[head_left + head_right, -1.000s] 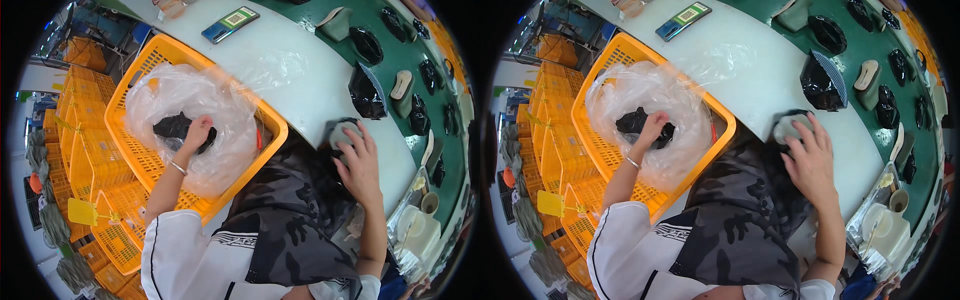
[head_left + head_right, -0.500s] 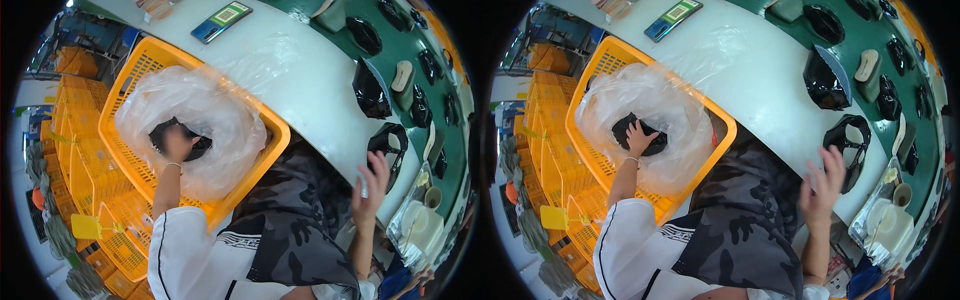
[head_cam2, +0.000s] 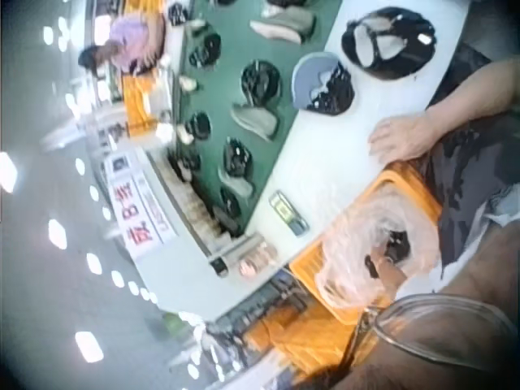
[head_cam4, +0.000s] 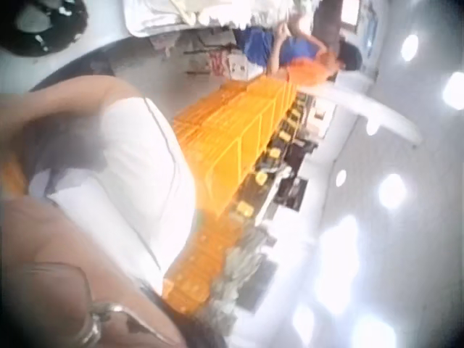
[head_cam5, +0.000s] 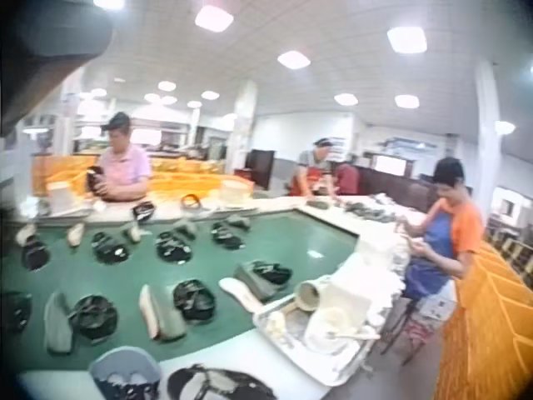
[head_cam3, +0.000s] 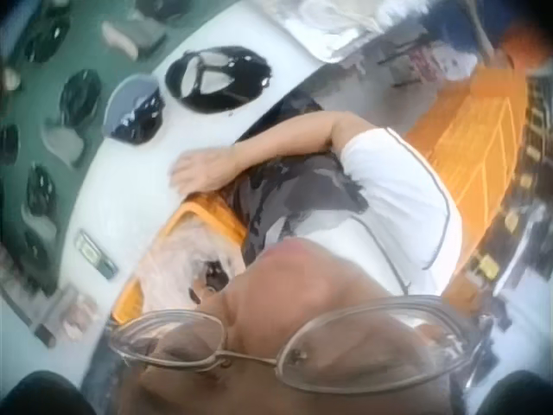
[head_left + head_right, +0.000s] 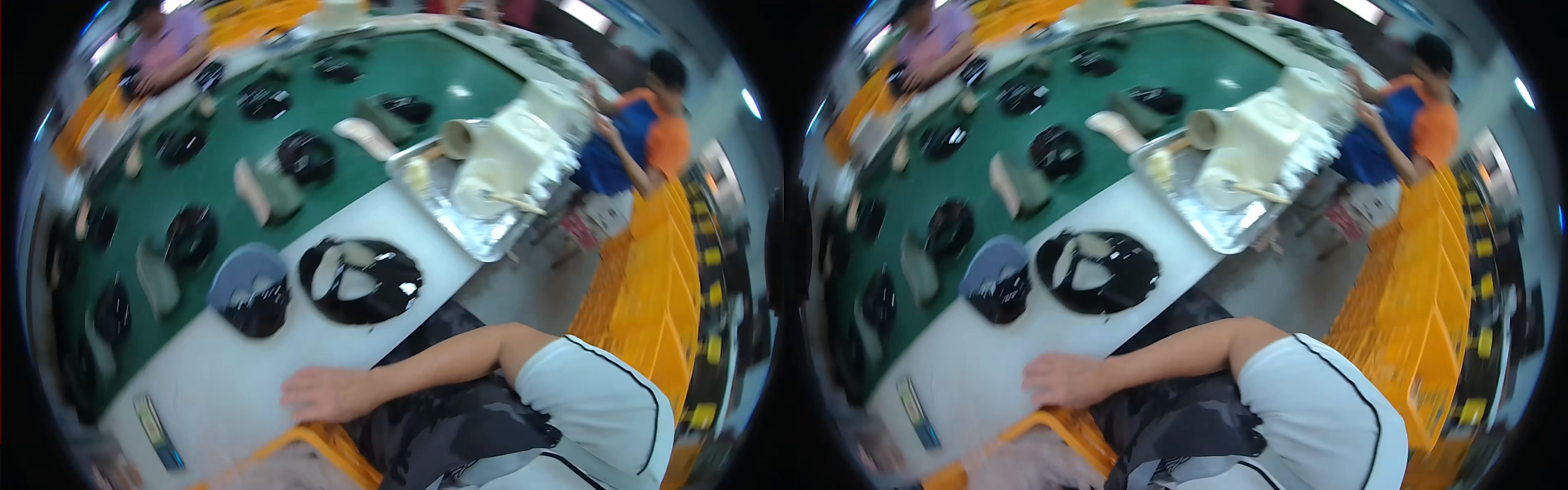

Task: The person repeatedly picks up black shoes from a yellow basket, applies a white adhesive to the inner sole with a brush, and places the shoes on the green worktable. The person handles multiple shoes one at a time throughout the clip.

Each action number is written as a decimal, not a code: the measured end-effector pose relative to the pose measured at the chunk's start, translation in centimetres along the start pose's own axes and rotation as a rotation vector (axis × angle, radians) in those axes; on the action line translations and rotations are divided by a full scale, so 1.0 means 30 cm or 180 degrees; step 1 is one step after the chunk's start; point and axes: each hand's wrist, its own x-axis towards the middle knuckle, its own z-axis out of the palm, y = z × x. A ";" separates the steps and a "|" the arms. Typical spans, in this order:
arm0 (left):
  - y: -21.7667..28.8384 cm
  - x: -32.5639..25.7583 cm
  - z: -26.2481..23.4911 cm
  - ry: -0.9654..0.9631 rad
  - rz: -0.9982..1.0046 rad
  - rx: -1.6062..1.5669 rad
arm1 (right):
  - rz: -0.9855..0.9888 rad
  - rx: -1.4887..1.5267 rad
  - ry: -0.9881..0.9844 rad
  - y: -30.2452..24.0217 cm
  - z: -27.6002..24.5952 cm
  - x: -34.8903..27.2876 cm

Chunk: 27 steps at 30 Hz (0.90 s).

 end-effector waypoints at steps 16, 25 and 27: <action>0.521 0.112 -0.143 -0.0604 0.1153 -0.0117 | 0.0052 -0.0147 0.0178 -0.034 -0.008 -0.019; 0.533 0.033 -0.294 -0.0671 0.0971 0.0082 | -0.0009 -0.0455 0.0266 -0.030 0.002 -0.039; 0.529 -0.004 -0.358 -0.0676 0.0899 0.0134 | -0.0001 -0.0459 0.0284 -0.028 0.008 -0.044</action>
